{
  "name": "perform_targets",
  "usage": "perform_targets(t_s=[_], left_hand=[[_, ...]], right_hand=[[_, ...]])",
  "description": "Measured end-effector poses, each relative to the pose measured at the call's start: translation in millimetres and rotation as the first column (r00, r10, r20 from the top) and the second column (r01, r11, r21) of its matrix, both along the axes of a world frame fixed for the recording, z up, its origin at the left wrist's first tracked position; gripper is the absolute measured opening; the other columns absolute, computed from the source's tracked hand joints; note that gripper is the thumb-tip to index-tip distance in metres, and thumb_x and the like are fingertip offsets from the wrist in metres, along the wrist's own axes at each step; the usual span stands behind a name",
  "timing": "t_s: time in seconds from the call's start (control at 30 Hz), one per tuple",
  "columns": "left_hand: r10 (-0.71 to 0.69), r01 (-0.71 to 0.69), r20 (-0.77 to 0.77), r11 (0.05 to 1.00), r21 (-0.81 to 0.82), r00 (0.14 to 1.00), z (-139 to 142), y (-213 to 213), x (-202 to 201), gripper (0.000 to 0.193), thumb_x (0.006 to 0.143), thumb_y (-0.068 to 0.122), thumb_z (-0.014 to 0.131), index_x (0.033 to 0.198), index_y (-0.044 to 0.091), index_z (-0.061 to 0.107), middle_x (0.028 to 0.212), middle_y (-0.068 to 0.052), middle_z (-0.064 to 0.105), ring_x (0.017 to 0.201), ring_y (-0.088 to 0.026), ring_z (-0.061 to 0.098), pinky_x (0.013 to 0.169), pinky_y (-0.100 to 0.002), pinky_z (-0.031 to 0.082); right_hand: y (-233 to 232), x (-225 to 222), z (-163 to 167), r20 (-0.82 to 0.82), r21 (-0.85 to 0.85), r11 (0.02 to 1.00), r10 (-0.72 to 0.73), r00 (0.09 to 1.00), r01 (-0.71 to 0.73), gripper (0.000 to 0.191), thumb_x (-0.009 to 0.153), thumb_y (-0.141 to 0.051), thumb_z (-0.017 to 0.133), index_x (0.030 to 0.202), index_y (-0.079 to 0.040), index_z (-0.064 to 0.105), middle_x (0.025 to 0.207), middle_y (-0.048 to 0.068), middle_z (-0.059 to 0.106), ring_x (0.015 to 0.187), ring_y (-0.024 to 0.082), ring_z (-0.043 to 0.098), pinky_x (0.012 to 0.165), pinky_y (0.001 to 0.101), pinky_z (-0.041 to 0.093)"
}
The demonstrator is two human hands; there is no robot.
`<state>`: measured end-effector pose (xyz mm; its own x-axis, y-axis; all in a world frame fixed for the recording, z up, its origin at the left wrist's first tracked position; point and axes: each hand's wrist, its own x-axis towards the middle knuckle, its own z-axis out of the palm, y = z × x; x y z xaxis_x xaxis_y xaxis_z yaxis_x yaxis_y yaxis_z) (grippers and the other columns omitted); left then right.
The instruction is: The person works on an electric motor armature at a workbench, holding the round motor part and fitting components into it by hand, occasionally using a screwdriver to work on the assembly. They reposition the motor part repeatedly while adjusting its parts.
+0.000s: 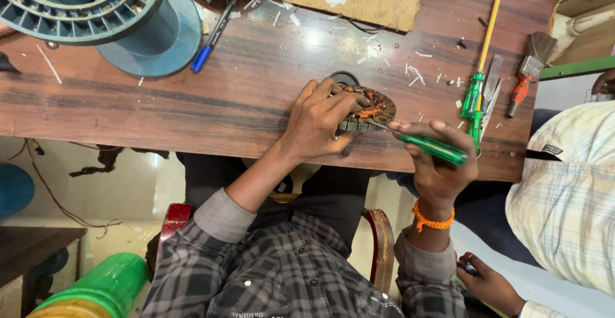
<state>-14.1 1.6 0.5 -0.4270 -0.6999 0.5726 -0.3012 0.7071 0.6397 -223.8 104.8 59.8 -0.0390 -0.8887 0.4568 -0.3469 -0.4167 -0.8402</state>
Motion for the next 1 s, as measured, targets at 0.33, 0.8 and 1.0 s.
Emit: perform_targets(t_s=[0.33, 0.8, 1.0], left_hand=[[0.019, -0.019, -0.021, 1.0, -0.008, 1.0, -1.2, 0.9, -4.6, 0.054, 0.061, 0.016, 0.089, 0.111, 0.011, 0.07, 0.09, 0.003, 0.075, 0.088, -0.022, 0.059, 0.078, -0.038, 0.043], [0.011, -0.013, -0.042, 0.999, -0.045, 0.999, -9.2, 4.3, -3.1, 0.059, 0.063, 0.015, 0.092, 0.117, 0.014, 0.067, 0.115, 0.0, 0.075, 0.099, -0.024, 0.06, 0.084, -0.039, 0.043], [-0.076, 0.079, -0.091, 0.996, 0.032, 0.993, -13.6, -2.3, 0.7, 0.068, 0.061, 0.014, 0.094, 0.124, 0.015, 0.07, 0.117, 0.005, 0.074, 0.098, -0.022, 0.06, 0.088, -0.038, 0.046]], right_hand=[[-6.2, -3.5, -0.6, -0.016, -0.019, 0.997, 0.069, 0.997, -0.069, 0.041, 0.104, 0.014, 0.058, 0.139, -0.001, 0.041, 0.117, 0.026, 0.069, 0.114, 0.039, 0.072, 0.092, 0.0455, 0.06], [-7.7, 6.0, 10.8, -0.463, -0.208, 0.977, -0.068, 0.884, -0.034, 0.038, 0.091, 0.009, 0.08, 0.118, 0.001, 0.055, 0.109, 0.02, 0.076, 0.103, 0.031, 0.078, 0.083, 0.0344, 0.064], [-10.4, 5.3, 20.3, -0.324, -0.058, 0.995, 0.063, 0.944, -0.087, 0.032, 0.097, 0.01, 0.074, 0.121, 0.0, 0.054, 0.117, 0.02, 0.072, 0.115, 0.03, 0.075, 0.09, 0.0354, 0.065]])
